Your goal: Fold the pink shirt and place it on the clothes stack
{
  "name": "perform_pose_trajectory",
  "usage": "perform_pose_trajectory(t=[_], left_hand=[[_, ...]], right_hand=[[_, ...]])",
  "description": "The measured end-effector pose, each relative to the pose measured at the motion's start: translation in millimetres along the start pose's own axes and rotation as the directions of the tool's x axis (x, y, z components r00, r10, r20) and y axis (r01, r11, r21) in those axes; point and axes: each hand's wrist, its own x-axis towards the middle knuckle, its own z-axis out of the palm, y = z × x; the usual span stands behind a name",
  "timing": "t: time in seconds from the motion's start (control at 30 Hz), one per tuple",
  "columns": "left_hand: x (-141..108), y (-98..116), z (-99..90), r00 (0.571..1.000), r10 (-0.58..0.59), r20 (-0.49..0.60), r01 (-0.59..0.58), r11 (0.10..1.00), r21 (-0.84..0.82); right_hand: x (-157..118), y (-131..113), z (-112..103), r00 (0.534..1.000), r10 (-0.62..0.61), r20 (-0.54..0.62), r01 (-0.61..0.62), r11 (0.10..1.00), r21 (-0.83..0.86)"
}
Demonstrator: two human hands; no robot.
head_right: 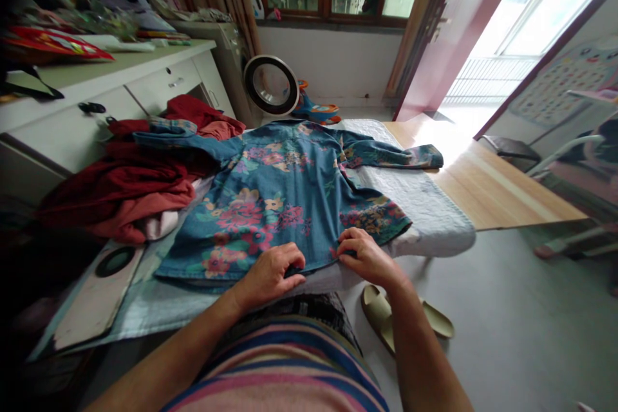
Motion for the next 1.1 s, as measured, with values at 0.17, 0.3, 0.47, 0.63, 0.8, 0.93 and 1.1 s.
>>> perform_pose_trajectory(t=[0.17,0.3,0.47,0.63,0.8,0.93,1.1], left_hand=[[1,0,-0.9,1.000,-0.014,0.008,0.015,0.999,-0.041],[0,2,-1.0,1.000,0.000,-0.008,0.000,0.996,-0.092],[-3,6,-1.8,0.999,0.038,-0.026,-0.041,0.992,-0.122],[-2,6,-1.6,0.995,0.095,-0.009,-0.095,0.995,-0.013],[-3,2,-0.4,0.996,0.071,0.059,-0.070,0.997,-0.024],[-8,4,-8.7,0.987,0.103,0.124,-0.091,0.991,-0.096],[-22,-4,-36.3,0.996,0.033,0.084,-0.009,0.961,-0.275]], right_hand=[[7,-17,13,0.999,-0.036,0.023,0.037,0.999,-0.023],[15,-27,25,0.997,-0.039,0.068,0.043,0.997,-0.066],[19,-30,25,0.993,-0.060,0.101,0.067,0.995,-0.071],[19,-27,22,0.990,-0.099,0.098,0.101,0.995,-0.023],[31,-34,16,0.980,-0.099,0.171,0.107,0.994,-0.034],[59,-46,18,0.993,-0.120,-0.011,0.119,0.991,-0.064],[93,-52,55,0.966,-0.100,-0.237,0.072,0.990,-0.125]])
